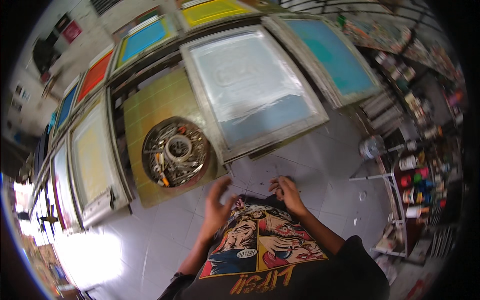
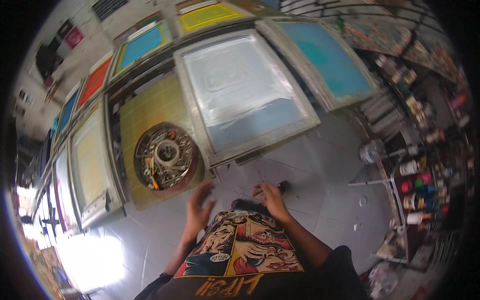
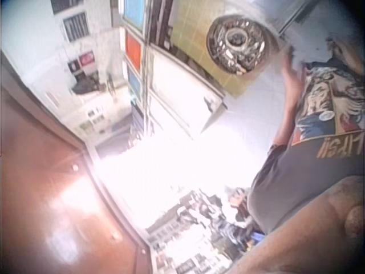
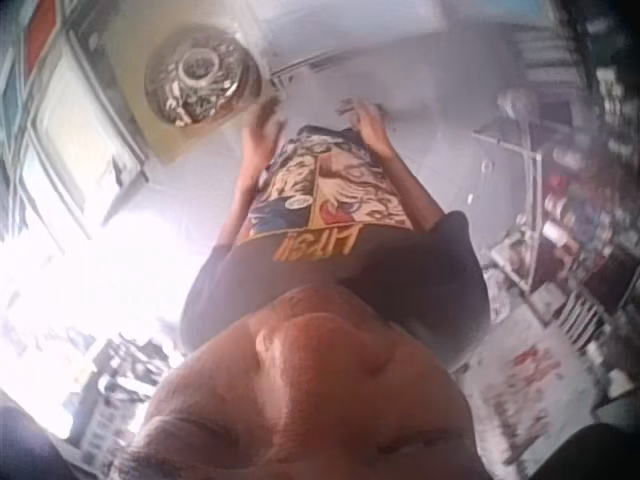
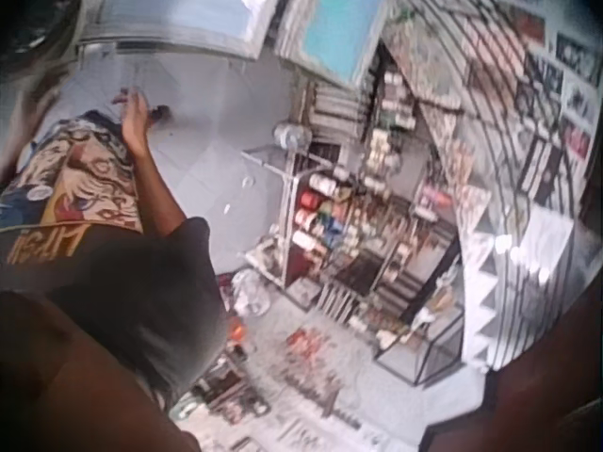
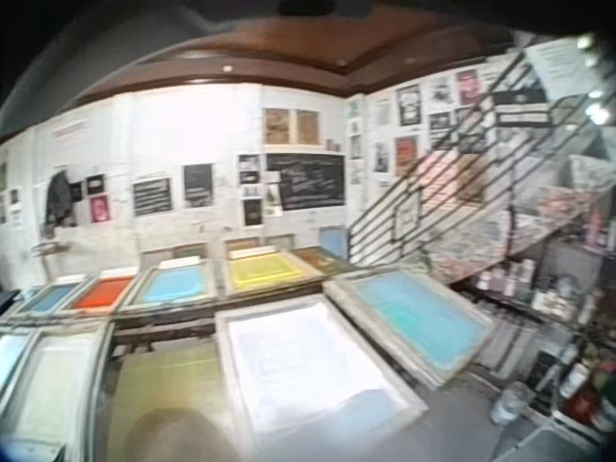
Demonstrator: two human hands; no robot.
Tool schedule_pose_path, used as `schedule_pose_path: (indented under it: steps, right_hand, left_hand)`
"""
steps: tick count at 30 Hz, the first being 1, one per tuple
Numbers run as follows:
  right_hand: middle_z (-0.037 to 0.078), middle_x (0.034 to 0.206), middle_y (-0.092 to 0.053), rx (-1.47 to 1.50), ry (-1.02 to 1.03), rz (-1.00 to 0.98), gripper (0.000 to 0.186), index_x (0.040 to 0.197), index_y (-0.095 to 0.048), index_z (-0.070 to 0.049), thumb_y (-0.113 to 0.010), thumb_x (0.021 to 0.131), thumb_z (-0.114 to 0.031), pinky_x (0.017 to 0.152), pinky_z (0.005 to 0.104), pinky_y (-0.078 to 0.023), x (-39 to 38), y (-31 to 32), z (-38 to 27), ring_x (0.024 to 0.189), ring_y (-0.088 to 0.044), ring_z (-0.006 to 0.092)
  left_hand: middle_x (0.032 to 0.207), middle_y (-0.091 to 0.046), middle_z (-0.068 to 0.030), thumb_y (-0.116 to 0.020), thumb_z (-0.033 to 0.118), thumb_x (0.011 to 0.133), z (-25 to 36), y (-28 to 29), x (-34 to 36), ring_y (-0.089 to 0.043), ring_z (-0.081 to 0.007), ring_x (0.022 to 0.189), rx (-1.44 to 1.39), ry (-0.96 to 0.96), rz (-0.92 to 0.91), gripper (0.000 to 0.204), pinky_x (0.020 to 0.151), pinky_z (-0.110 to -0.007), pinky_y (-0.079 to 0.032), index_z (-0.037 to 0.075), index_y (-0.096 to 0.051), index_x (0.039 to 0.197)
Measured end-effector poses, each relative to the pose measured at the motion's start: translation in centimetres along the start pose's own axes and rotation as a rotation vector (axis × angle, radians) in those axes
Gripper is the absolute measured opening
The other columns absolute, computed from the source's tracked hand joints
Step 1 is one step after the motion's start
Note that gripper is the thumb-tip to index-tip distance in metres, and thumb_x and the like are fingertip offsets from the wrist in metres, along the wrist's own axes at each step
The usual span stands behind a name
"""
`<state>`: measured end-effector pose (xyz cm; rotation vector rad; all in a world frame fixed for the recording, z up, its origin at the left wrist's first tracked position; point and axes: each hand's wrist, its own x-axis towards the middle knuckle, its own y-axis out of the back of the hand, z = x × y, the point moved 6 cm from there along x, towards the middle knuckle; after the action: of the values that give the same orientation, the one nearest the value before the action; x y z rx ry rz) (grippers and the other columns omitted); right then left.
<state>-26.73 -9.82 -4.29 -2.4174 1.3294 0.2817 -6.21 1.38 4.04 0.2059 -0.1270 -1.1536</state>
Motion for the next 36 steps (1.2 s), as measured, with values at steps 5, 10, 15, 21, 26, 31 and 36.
schedule_pose_path:
  steps: [5, 10, 15, 21, 26, 31, 36]
  right_hand:
    - [-0.001, 0.072, -0.054, -0.144, -0.016, -0.013, 0.027, 0.098, -0.058, -0.002, -0.045, 0.097, -0.025, 0.051, 0.0204, -0.032, -2.0, -0.9, -0.4, 0.054, -0.039, 0.0045]
    - [0.000, 0.067, -0.051, -0.137, -0.052, 0.221, 0.031, 0.096, -0.060, -0.001, -0.045, 0.097, -0.028, 0.049, 0.0209, -0.033, -4.4, 3.7, 2.6, 0.052, -0.039, 0.0052]
    - [0.001, 0.067, -0.051, 0.164, -0.098, 0.342, 0.034, 0.102, -0.058, -0.001, -0.038, 0.099, -0.029, 0.045, 0.0215, -0.033, -6.2, 7.7, 5.0, 0.048, -0.037, 0.0064]
    - [0.003, 0.073, -0.055, 0.310, -0.126, 0.359, 0.024, 0.098, -0.055, -0.002, -0.042, 0.097, -0.022, 0.047, 0.0219, -0.037, -7.5, 12.3, 4.6, 0.053, -0.045, 0.0083]
    - [0.005, 0.076, -0.057, 0.244, -0.143, 0.367, 0.016, 0.093, -0.053, -0.003, -0.047, 0.095, -0.017, 0.052, 0.0246, -0.043, -8.0, 15.2, 3.1, 0.061, -0.053, 0.0116]
    - [0.005, 0.078, -0.058, 0.189, -0.127, 0.370, 0.013, 0.087, -0.051, -0.008, -0.052, 0.093, -0.019, 0.056, 0.0263, -0.046, -8.9, 19.7, 3.5, 0.059, -0.054, 0.0119]
    - [0.002, 0.072, -0.052, 0.146, -0.092, 0.378, 0.015, 0.084, -0.050, -0.009, -0.052, 0.093, -0.020, 0.053, 0.0248, -0.043, -9.3, 24.7, 4.9, 0.054, -0.048, 0.0103]
  left_hand:
    - [0.132, -0.048, -0.0162, -0.061, 0.008, 0.086, -1.0, -7.4, 0.5, -0.047, -0.0257, 0.123, -0.121, 0.173, -0.510, 0.055, 0.100, -0.038, -0.041, 0.000, -0.036, 0.135]
    - [0.132, -0.047, -0.0185, -0.062, 0.011, 0.086, -3.7, -6.3, 3.4, -0.049, -0.0285, 0.121, 0.031, 0.056, -0.337, 0.055, 0.096, -0.038, -0.045, 0.000, -0.036, 0.134]
    - [0.131, -0.047, -0.0193, -0.062, 0.010, 0.088, -6.1, -4.4, 5.0, -0.050, -0.0303, 0.119, 0.039, 0.054, -0.167, 0.051, 0.094, -0.038, -0.046, -0.002, -0.038, 0.131]
    - [0.129, -0.048, -0.0199, -0.062, 0.014, 0.088, -5.1, -8.6, 2.6, -0.053, -0.0313, 0.115, 0.048, 0.128, -0.202, 0.050, 0.092, -0.038, -0.047, -0.001, -0.039, 0.130]
    - [0.129, -0.050, -0.0195, -0.065, 0.018, 0.085, -4.7, -13.2, -0.3, -0.056, -0.0317, 0.112, 0.001, 0.314, -0.199, 0.052, 0.088, -0.037, -0.049, 0.002, -0.042, 0.130]
    - [0.124, -0.052, -0.0164, -0.061, 0.012, 0.088, -6.4, -15.3, -1.5, -0.053, -0.0274, 0.116, 0.022, 0.223, -0.066, 0.045, 0.092, -0.036, -0.045, 0.001, -0.044, 0.128]
    - [0.118, -0.056, -0.0157, -0.065, 0.012, 0.084, -5.4, -13.2, -1.2, -0.058, -0.0249, 0.105, 0.159, 0.145, 0.127, 0.044, 0.085, -0.035, -0.049, 0.004, -0.049, 0.124]
